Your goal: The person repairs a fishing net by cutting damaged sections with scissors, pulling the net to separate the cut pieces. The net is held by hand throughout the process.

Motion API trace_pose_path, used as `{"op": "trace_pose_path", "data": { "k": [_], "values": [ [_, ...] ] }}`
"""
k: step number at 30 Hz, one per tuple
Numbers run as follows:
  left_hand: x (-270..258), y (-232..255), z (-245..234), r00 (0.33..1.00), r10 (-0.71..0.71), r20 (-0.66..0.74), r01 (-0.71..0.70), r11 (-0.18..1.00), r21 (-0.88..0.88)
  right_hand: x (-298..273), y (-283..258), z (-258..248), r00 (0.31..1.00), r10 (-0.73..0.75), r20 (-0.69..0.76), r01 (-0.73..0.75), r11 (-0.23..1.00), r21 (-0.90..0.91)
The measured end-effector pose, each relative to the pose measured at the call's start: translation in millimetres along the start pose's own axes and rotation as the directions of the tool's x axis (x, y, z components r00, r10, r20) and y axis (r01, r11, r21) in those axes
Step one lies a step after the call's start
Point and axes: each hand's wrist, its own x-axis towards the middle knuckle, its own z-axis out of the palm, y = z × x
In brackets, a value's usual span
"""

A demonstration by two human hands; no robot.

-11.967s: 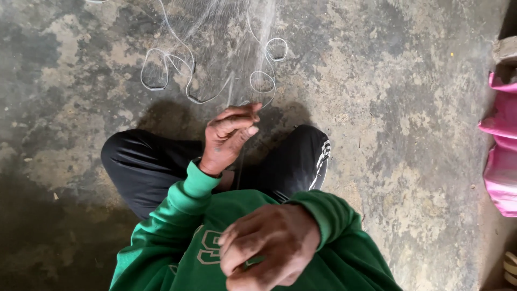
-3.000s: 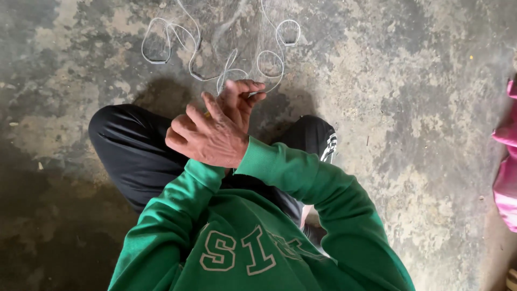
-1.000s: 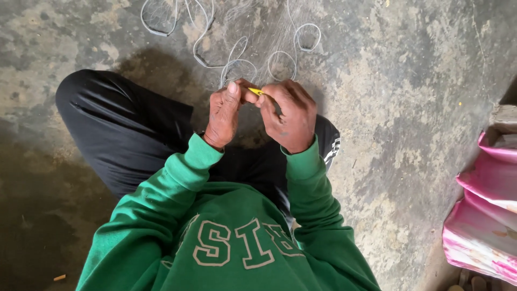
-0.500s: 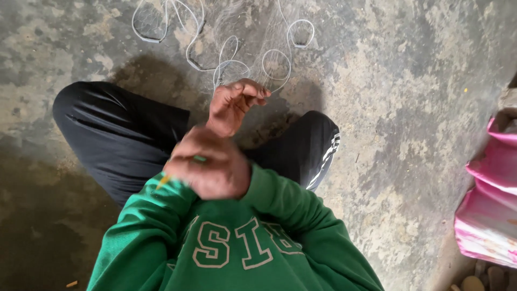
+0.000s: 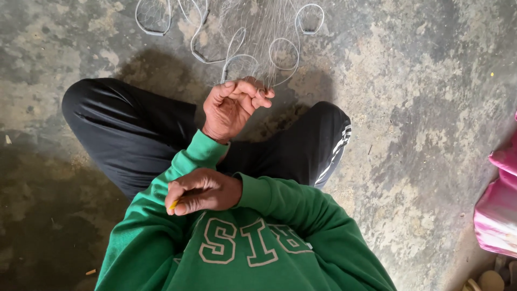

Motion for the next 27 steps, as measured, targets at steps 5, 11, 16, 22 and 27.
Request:
{"op": "trace_pose_path", "data": {
  "k": [5,11,16,22,27],
  "values": [
    [-2.5,10.3,3.8,0.992,-0.055,0.118,0.061,0.997,-0.055,-6.6,11.7,-9.9,0.998,0.036,0.057,-0.046,0.985,0.166],
    [-7.5,16.5,5.9,0.985,-0.098,0.142,0.12,0.981,-0.151,-4.4,14.4,-12.0,0.992,0.077,0.102,-0.095,0.977,0.188],
    [-9.7,16.5,11.0,0.983,-0.11,0.144,0.135,0.974,-0.179,-4.8,16.4,-10.3,0.993,0.077,0.094,-0.093,0.979,0.184],
    [-13.7,10.3,6.0,0.983,-0.118,0.143,0.144,0.972,-0.184,-2.9,11.6,-7.2,0.995,0.045,0.086,-0.061,0.98,0.189],
    [-15.5,9.8,8.5,0.99,-0.069,0.125,0.082,0.991,-0.102,0.3,4.7,-5.8,0.996,0.03,0.087,-0.046,0.981,0.187]
  ]
}}
